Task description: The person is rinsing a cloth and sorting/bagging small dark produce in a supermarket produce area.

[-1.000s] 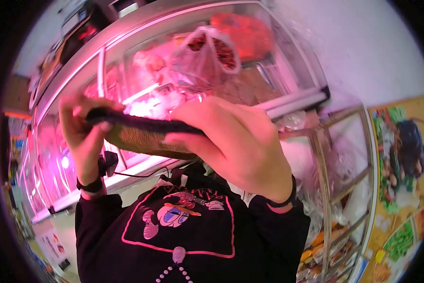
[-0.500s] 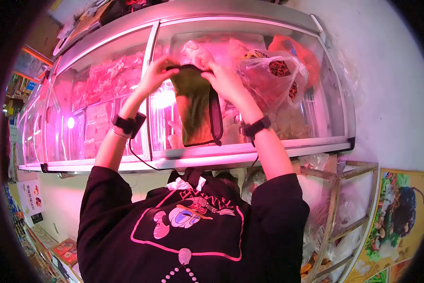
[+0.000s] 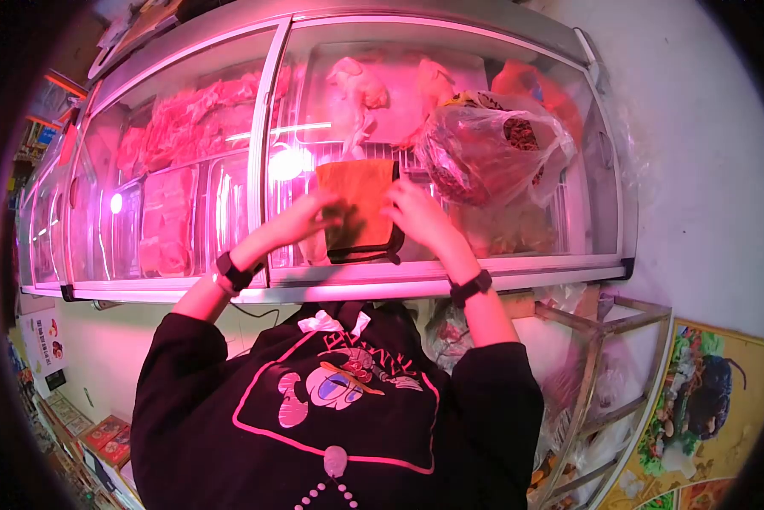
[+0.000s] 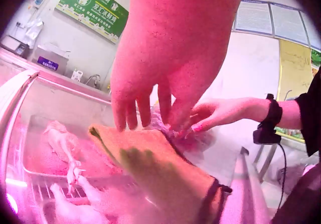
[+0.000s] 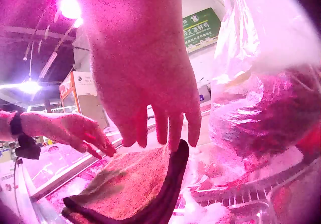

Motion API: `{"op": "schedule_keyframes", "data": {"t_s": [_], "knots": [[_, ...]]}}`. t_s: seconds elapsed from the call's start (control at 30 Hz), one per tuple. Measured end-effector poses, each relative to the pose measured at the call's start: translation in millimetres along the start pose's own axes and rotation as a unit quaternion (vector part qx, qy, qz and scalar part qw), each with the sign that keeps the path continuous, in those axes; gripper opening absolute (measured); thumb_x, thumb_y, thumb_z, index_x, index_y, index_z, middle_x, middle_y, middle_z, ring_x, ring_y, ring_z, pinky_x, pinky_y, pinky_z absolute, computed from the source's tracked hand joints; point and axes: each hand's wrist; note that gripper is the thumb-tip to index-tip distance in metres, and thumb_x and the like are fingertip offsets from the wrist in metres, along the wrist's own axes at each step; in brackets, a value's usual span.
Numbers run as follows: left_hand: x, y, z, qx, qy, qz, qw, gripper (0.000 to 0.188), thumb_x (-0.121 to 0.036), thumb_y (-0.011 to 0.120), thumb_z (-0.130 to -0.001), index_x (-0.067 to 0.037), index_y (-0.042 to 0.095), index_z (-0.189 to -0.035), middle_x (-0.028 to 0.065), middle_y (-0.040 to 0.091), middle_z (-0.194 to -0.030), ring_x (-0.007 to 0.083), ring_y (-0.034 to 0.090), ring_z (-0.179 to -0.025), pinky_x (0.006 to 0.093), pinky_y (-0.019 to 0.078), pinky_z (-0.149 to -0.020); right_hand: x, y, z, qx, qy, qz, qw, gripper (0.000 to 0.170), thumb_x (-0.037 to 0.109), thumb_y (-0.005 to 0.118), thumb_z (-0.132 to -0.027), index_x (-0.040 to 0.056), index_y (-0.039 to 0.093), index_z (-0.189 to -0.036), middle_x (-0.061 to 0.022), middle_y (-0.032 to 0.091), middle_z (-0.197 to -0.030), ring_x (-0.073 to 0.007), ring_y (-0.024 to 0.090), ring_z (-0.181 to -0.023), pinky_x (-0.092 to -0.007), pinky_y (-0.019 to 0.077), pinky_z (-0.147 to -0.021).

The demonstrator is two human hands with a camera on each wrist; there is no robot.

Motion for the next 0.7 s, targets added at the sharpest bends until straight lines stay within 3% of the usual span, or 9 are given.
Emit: {"op": "schedule_keyframes", "data": {"t_s": [0.07,0.1,0.2,0.27,0.4,0.47,0.6,0.63,0.7], "knots": [[16,-10,-18,-0.16,0.054,-0.172,0.971,0.023,-0.006,0.059,-0.079,0.0,0.054,-0.1,0.0178,0.057,-0.096,0.0359,0.056,-0.091,0.0417,0.0466,-0.078,-10,5,-21,-0.072,-0.018,0.058,0.996,0.038,0.016,0.065,-0.076,0.006,0.057,-0.112,-0.014,0.056,-0.106,-0.032,0.052,-0.105,-0.0418,0.042,-0.09],[24,-9,-23,-0.16,0.053,-0.171,0.971,0.023,-0.006,0.059,-0.079,0.0,0.054,-0.1,0.0178,0.057,-0.096,0.0359,0.056,-0.091,0.0417,0.0466,-0.078,-14,9,-30,-0.146,-0.037,0.115,0.982,0.044,0.014,0.065,-0.076,0.0065,0.053,-0.118,-0.0144,0.055,-0.111,-0.033,0.051,-0.106,-0.043,0.0414,-0.091],[37,-2,-28,-0.236,0.021,-0.26,0.936,0.022,-0.002,0.057,-0.076,0.0,0.052,-0.097,0.0191,0.054,-0.098,0.0378,0.054,-0.092,0.0434,0.0456,-0.079,-25,25,-47,-0.16,-0.054,0.152,0.974,0.054,0.011,0.065,-0.075,0.0069,0.045,-0.125,-0.0145,0.053,-0.118,-0.0338,0.05,-0.11,-0.0436,0.0404,-0.093],[38,-1,-24,-0.174,-0.054,-0.282,0.942,0.021,-0.003,0.056,-0.075,-0.001,0.052,-0.096,0.0187,0.055,-0.094,0.0373,0.055,-0.091,0.0443,0.0446,-0.079,-23,26,-47,-0.134,-0.022,0.128,0.982,0.047,0.007,0.063,-0.073,0.0057,0.051,-0.118,-0.0157,0.054,-0.111,-0.0338,0.051,-0.105,-0.0427,0.0411,-0.091],[25,-12,-29,-0.174,-0.042,-0.219,0.959,0.022,-0.005,0.057,-0.075,-0.002,0.052,-0.096,0.0181,0.055,-0.092,0.0372,0.055,-0.089,0.0455,0.045,-0.076,3,11,-30,-0.121,-0.025,0.123,0.985,0.033,0.003,0.061,-0.069,0.0047,0.056,-0.102,-0.0154,0.053,-0.097,-0.0334,0.051,-0.096,-0.042,0.0426,-0.084],[-8,-11,-16,-0.101,-0.001,-0.16,0.982,0.027,-0.002,0.058,-0.072,-0.002,0.052,-0.098,0.0153,0.052,-0.084,0.0359,0.054,-0.085,0.0425,0.0449,-0.075,16,15,-4,-0.132,-0.038,0.119,0.983,0.028,0.004,0.061,-0.07,0.0046,0.058,-0.097,-0.0149,0.053,-0.094,-0.0329,0.051,-0.094,-0.0417,0.0431,-0.082],[-21,13,19,0.08,0.034,-0.194,0.977,0.024,-0.013,0.062,-0.074,-0.004,0.054,-0.095,0.0165,0.055,-0.092,0.036,0.058,-0.087,0.046,0.0464,-0.075,13,40,50,-0.059,-0.022,0.092,0.994,0.025,0.005,0.061,-0.069,0.006,0.058,-0.094,-0.0119,0.051,-0.094,-0.0307,0.051,-0.095,-0.0416,0.0424,-0.08],[-19,16,20,0.145,0.025,-0.203,0.968,0.026,-0.017,0.064,-0.074,-0.004,0.055,-0.095,0.0159,0.055,-0.092,0.0359,0.058,-0.088,0.0455,0.0468,-0.076,12,43,59,-0.015,-0.004,0.075,0.997,0.025,0.005,0.061,-0.069,0.0071,0.058,-0.094,-0.0103,0.049,-0.094,-0.0294,0.051,-0.095,-0.0427,0.041,-0.08],[-25,15,13,0.168,-0.006,-0.179,0.969,0.032,-0.015,0.064,-0.075,-0.003,0.052,-0.102,0.0167,0.053,-0.095,0.0369,0.056,-0.092,0.0445,0.0453,-0.079,13,47,65,-0.049,0.022,0.05,0.997,0.024,0.006,0.062,-0.07,0.0073,0.058,-0.094,-0.0102,0.049,-0.094,-0.0286,0.051,-0.096,-0.0426,0.0407,-0.081]]}}
Point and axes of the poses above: each hand's wrist, its own z-axis away from the middle knuckle, its own y-axis out of the palm, x = y × z
